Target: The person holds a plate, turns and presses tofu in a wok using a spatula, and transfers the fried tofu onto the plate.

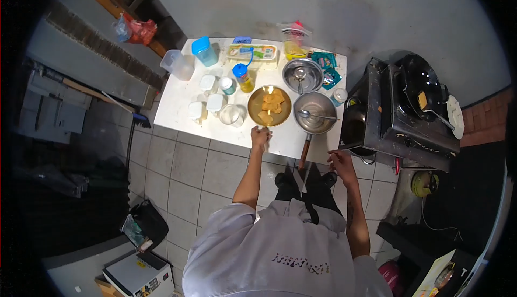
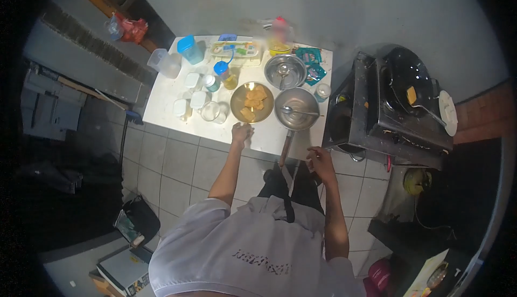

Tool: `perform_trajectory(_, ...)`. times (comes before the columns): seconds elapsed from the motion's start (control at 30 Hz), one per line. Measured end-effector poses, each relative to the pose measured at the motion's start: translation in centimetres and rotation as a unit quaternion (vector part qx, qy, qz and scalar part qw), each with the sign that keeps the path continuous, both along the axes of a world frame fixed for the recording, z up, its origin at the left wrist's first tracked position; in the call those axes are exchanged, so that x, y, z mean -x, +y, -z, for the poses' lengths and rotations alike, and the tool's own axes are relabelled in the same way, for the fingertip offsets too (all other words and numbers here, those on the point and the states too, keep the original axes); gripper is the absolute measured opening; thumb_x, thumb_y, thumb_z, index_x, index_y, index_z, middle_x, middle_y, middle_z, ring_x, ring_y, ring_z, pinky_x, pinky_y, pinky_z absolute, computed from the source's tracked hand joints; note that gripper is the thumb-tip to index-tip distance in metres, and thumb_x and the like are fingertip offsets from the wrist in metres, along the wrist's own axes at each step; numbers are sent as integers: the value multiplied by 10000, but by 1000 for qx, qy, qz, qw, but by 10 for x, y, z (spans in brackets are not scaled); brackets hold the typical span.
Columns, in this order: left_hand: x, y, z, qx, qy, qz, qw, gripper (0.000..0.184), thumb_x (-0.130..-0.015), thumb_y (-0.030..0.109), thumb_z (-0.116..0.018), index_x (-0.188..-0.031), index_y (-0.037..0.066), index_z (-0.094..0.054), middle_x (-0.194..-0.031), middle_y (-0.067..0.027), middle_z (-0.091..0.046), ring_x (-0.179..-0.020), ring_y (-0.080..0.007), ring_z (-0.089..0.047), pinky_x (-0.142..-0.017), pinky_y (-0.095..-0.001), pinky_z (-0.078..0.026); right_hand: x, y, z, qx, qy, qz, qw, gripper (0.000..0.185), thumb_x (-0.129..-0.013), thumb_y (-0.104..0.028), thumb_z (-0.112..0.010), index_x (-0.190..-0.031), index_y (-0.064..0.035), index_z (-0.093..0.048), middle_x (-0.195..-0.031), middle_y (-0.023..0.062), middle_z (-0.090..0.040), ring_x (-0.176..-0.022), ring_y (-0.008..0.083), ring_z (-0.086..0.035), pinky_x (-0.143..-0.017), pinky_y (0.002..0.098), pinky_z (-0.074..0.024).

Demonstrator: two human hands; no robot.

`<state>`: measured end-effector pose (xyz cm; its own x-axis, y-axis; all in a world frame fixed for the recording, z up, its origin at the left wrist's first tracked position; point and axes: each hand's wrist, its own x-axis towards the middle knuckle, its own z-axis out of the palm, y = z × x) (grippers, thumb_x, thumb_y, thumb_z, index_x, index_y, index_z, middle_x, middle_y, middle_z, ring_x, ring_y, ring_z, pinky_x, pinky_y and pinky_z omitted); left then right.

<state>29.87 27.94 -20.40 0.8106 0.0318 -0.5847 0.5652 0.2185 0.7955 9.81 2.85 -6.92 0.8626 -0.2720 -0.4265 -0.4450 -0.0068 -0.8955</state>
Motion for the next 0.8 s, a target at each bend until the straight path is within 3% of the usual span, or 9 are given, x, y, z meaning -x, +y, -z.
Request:
perform_trajectory(0.07,-16,1,18,-33,-18,-19,999,559,-767,-2,-601,-1244,-92,-324,-810,-151,-598,-564,-192,-599,-486,-293,-503,11,-9,-2,-5,2,31,1000,218,-931,-147,-485,-1050,12,-575,-768,54,-590,-562,90,-547,-510,224,-444)
perform_trajectory(0.13,-31,0,23,-196,13,4,980,399,-749,70,-645,-1084,-80,-492,-838,-176,-620,-645,-216,-630,-569,-320,-519,19,-16,-4,-13,13,74,997,231,-904,-123,-476,-1052,31,-564,-750,68,-590,-571,89,-554,-493,208,-446)
perform_trajectory(0.17,-33,-3,27,-193,14,10,981,399,-749,70,-645,-1084,-80,-492,-838,-176,-620,-645,-216,-630,-569,-320,-519,23,-19,-4,-11,11,82,997,224,-907,-110,-459,-1044,31,-566,-751,66,-587,-563,87,-546,-492,208,-441)
perform_trajectory(0.23,-31,-7,27,-379,-23,-30,924,277,-749,201,-641,-908,0,-533,-859,-161,-626,-689,-304,-633,-639,-382,-515,32,-21,-5,-6,1,98,995,221,-906,-108,-458,-1036,33,-568,-750,62,-584,-560,85,-542,-493,209,-439)
perform_trajectory(0.37,-31,-7,17,-399,-10,1,917,229,-776,217,-626,-853,18,-541,-821,-165,-627,-749,-312,-620,-692,-396,-501,36,-24,-7,-9,-2,112,994,213,-913,-114,-461,-1014,38,-571,-749,52,-576,-562,80,-535,-492,208,-431)
perform_trajectory(0.5,-35,-9,37,-382,-63,-33,921,154,-806,131,-583,-810,37,-462,-791,-151,-595,-731,-270,-606,-632,-370,-508,30,-27,-2,-16,3,113,993,210,-934,-127,-462,-1022,21,-583,-761,55,-590,-567,97,-553,-514,225,-441)
perform_trajectory(0.57,-38,-5,50,-153,-120,-112,974,161,-830,30,-518,-837,68,-362,-797,-124,-542,-718,-224,-588,-548,-338,-503,24,-25,-9,-18,9,111,994,209,-920,-129,-463,-1003,26,-575,-748,45,-576,-568,77,-535,-498,209,-436)
perform_trajectory(0.67,-35,-2,28,-61,-97,-127,985,206,-845,-51,-437,-907,100,-310,-831,-108,-505,-721,-195,-568,-498,-311,-492,17,-26,-2,-16,-3,88,996,212,-918,-148,-478,-1002,20,-577,-744,42,-578,-565,76,-537,-499,211,-439)
perform_trajectory(0.8,-25,9,19,-40,-70,-117,990,216,-863,-50,-414,-946,116,-302,-843,-110,-506,-651,-167,-533,-466,-299,-470,10,-27,2,-13,0,59,998,216,-919,-156,-486,-1006,21,-577,-749,45,-584,-561,75,-539,-499,210,-442)
